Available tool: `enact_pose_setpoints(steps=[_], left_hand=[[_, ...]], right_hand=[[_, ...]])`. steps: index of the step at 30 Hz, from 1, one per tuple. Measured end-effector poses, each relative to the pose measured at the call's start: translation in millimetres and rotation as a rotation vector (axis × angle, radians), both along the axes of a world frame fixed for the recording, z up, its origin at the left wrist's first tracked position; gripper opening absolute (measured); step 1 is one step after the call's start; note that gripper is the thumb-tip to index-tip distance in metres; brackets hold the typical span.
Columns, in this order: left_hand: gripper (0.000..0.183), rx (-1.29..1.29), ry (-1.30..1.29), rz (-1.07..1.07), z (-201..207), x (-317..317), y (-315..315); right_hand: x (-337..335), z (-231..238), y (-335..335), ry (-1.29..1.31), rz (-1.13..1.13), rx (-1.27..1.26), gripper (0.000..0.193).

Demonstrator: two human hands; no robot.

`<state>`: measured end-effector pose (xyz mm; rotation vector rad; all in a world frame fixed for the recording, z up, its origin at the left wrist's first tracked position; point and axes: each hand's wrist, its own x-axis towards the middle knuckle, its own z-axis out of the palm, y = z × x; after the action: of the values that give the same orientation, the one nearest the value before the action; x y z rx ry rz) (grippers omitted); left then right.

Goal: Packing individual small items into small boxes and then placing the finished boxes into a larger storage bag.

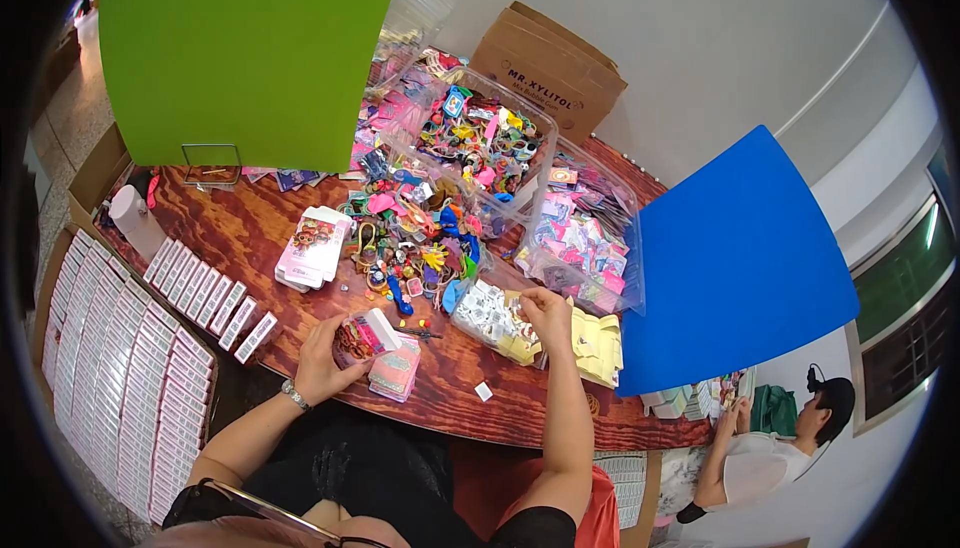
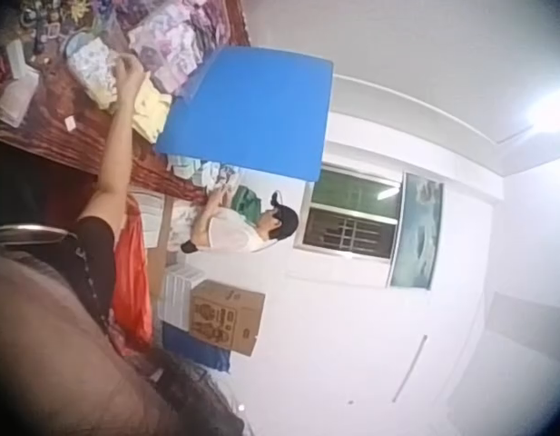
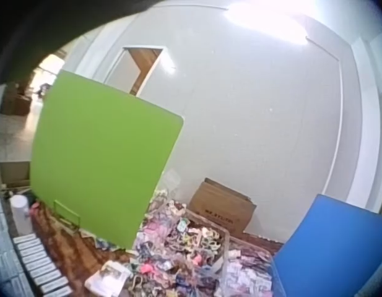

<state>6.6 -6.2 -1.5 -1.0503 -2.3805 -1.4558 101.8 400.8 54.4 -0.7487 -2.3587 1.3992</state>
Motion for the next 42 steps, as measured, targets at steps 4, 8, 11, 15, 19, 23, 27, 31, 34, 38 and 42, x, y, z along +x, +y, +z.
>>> enact_pose_setpoints(steps=[4, 8, 11, 15, 19, 23, 27, 31, 34, 38, 42], left_hand=[[0.076, 0.004, 0.002, -0.001, 1, 1, 1], [0.075, 0.012, -0.007, -0.015, 1, 1, 1], [0.075, 0.014, -0.007, -0.02, 3, 1, 0], [0.075, 0.026, -0.011, -0.037, 6, 1, 1], [0.074, 0.019, -0.014, -0.04, 6, 1, -1], [0.075, 0.009, -0.026, -0.029, 6, 0, -1], [0.077, 0.012, -0.043, -0.108, 5, -3, 1], [0.084, 0.008, -0.098, -0.479, 17, -11, 44], [0.095, -0.011, -0.089, -0.702, 14, -23, 110], [0.101, -0.083, -0.223, -0.908, 21, -35, 183], [0.1, 0.023, -0.249, -1.0, 13, -38, 215]], right_hand=[[0, -3, 2, 0.077, -0.059, -0.022, 0.013], [-1, -5, 4, -0.033, -0.011, 0.046, 0.011], [0, -5, 6, -0.008, -0.008, 0.053, 0.008], [-1, -3, 5, -0.04, -0.007, 0.033, 0.008], [-2, 3, -7, 0.031, -0.063, -0.058, 0.01], [-6, 17, -17, -0.058, -0.103, 0.154, 0.016], [-5, 9, -13, 0.001, -0.098, 0.105, 0.017], [-5, 3, -9, 0.095, 0.006, 0.068, 0.018], [-9, 14, -28, 0.076, 0.048, -0.004, 0.018], [-5, 14, -30, 0.176, 0.064, -0.097, 0.017], [6, 11, -20, 0.229, -0.049, -0.051, 0.017]])
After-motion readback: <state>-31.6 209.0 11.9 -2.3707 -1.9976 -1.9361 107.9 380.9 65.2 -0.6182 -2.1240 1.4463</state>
